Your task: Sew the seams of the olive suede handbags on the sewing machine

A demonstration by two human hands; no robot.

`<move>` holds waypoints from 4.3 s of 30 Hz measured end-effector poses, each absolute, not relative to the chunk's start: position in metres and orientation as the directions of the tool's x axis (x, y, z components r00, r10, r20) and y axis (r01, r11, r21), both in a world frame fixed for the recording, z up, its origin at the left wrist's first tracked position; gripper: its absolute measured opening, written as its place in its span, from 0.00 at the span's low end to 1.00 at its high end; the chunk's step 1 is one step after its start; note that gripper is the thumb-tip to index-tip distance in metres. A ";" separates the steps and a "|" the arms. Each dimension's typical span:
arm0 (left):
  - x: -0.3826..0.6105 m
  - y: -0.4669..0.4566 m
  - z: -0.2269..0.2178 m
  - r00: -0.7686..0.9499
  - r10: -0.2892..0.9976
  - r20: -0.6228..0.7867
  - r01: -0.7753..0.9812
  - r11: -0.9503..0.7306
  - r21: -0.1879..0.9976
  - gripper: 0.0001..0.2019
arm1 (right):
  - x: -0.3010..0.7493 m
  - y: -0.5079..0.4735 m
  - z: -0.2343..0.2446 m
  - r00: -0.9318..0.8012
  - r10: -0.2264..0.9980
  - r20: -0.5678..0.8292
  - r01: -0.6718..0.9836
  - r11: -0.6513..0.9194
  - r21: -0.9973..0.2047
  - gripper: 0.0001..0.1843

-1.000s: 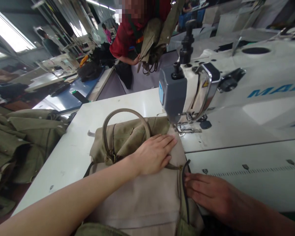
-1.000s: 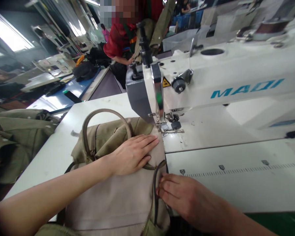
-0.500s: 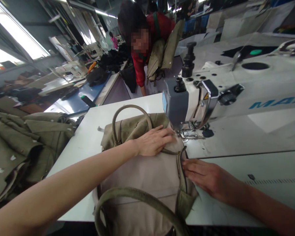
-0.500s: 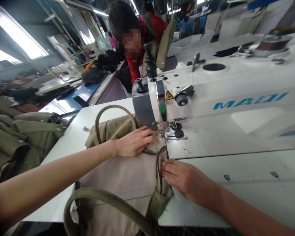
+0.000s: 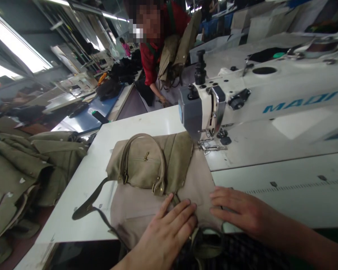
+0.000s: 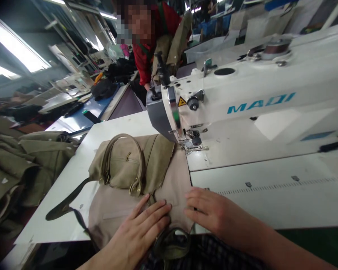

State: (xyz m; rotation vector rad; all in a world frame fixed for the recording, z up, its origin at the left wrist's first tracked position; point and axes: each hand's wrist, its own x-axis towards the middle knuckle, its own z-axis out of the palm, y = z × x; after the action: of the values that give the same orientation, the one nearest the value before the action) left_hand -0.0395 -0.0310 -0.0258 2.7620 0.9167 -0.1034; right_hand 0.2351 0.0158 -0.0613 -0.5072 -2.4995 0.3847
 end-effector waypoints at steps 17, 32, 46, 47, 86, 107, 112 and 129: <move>-0.011 -0.009 -0.010 0.762 0.582 -0.283 0.644 -0.726 0.240 0.46 | 0.224 -0.001 -0.065 -0.686 0.577 0.443 0.330 0.790 -0.517 0.21; -0.018 0.003 -0.004 0.789 0.558 -0.255 0.609 -0.663 0.435 0.41 | 0.219 -0.014 -0.069 -0.616 0.568 0.546 0.457 0.822 -0.339 0.15; -0.014 0.000 -0.015 0.822 0.515 -0.242 0.568 -0.770 0.291 0.34 | 0.227 0.006 -0.064 -0.702 0.449 0.553 0.369 0.893 -0.257 0.19; -0.013 0.004 -0.015 0.820 0.522 -0.236 0.571 -0.772 0.278 0.35 | 0.227 0.010 -0.064 -0.702 0.444 0.556 0.370 0.895 -0.247 0.19; -0.024 0.146 -0.032 0.861 0.500 -0.088 0.507 -0.839 0.198 0.25 | 0.223 0.089 -0.080 -0.653 0.633 0.415 0.587 0.770 -0.250 0.21; -0.176 0.003 0.007 0.327 0.893 -0.310 0.945 -0.307 0.113 0.15 | 0.151 0.025 -0.054 -0.706 0.683 0.186 0.522 0.680 -0.514 0.25; -0.145 -0.071 0.077 0.380 0.913 -0.151 0.886 -0.312 0.343 0.11 | 0.094 0.071 -0.040 -0.772 0.605 0.192 0.503 0.768 -0.397 0.21; -0.117 0.093 0.007 0.347 0.888 0.301 0.918 -0.388 0.086 0.15 | 0.142 0.023 -0.076 -0.633 0.627 0.454 0.392 0.766 -0.510 0.18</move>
State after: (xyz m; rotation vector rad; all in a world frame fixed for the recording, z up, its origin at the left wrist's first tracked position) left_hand -0.1169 0.0927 0.0066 2.6576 1.7875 0.4889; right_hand 0.1421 0.0234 -0.0761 -0.7579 -2.3285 0.4874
